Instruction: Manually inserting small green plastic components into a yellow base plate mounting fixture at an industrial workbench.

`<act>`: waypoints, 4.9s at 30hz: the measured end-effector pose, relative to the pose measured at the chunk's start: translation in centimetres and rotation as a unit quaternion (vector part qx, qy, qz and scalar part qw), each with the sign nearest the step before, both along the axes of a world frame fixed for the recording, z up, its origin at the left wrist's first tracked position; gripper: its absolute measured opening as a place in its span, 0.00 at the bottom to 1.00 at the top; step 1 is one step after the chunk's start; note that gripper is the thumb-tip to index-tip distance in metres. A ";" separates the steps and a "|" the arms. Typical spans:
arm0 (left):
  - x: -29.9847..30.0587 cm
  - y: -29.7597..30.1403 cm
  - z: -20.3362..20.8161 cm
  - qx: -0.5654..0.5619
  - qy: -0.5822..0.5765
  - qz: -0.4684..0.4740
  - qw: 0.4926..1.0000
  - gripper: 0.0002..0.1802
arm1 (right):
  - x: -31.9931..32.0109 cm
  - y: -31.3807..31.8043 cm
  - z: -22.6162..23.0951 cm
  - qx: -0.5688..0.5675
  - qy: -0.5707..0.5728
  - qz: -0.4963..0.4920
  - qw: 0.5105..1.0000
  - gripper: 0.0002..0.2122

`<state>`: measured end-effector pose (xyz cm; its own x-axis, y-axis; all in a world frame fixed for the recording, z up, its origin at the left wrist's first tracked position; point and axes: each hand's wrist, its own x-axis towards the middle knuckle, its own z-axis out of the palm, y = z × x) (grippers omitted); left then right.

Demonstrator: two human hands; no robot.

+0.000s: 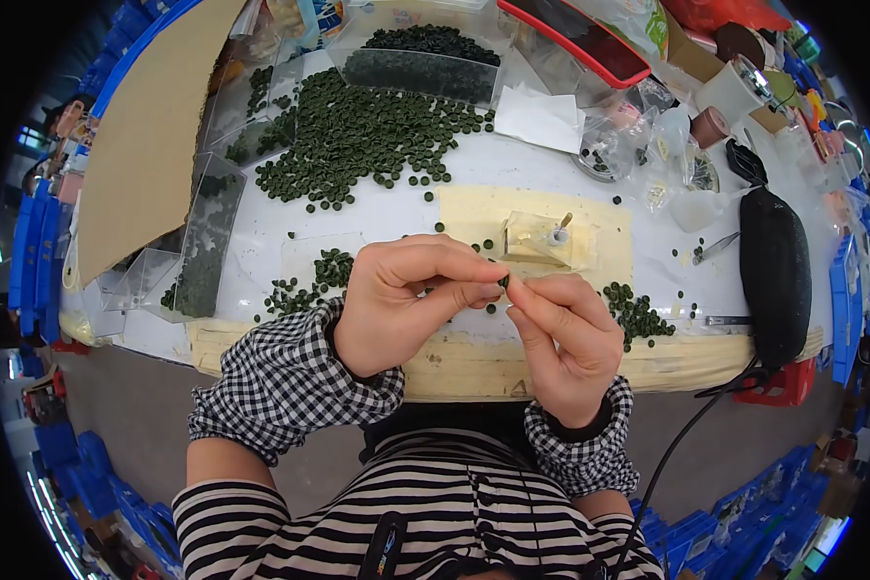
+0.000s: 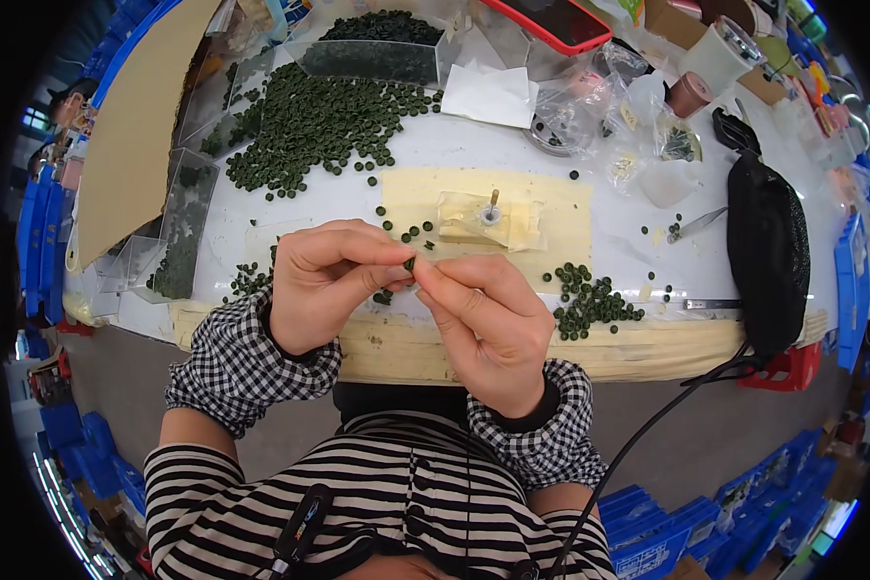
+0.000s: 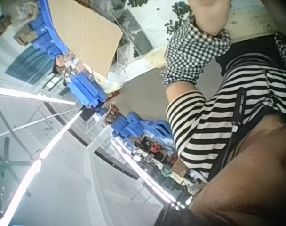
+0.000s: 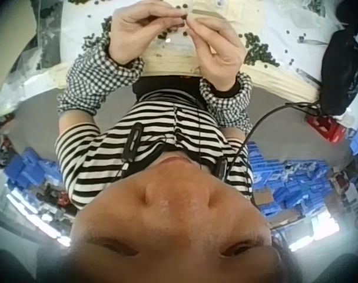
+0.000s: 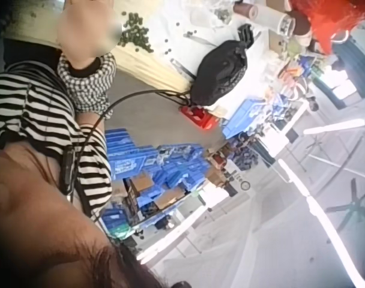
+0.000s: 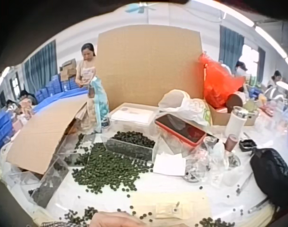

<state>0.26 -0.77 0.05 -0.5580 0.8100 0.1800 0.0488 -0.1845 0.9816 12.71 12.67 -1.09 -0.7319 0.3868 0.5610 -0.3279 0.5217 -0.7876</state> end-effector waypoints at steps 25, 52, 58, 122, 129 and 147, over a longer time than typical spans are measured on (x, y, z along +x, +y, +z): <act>0.3 0.1 0.3 0.009 -0.065 0.005 0.998 0.11 | -0.2 -0.1 0.3 0.025 0.021 -0.030 0.999 0.14; 0.2 0.1 0.5 -0.003 0.066 0.028 0.997 0.10 | -0.2 0.0 0.2 0.041 0.027 -0.025 0.998 0.14; 0.1 -0.1 0.4 -0.009 0.031 0.010 0.999 0.09 | -0.2 0.1 0.2 0.082 0.033 -0.026 0.996 0.15; -3.8 -1.2 1.9 -0.354 0.356 -0.083 0.861 0.40 | -1.0 -1.9 -0.4 0.147 -0.133 0.000 0.980 0.18; -5.2 -1.3 1.6 -0.088 0.737 -0.199 0.640 0.27 | 1.7 0.0 -0.4 0.140 -0.118 -0.066 0.981 0.15; -12.6 3.0 -0.1 0.001 0.794 -0.223 0.565 0.19 | 1.6 0.5 -1.1 0.158 -0.095 -0.073 0.980 0.12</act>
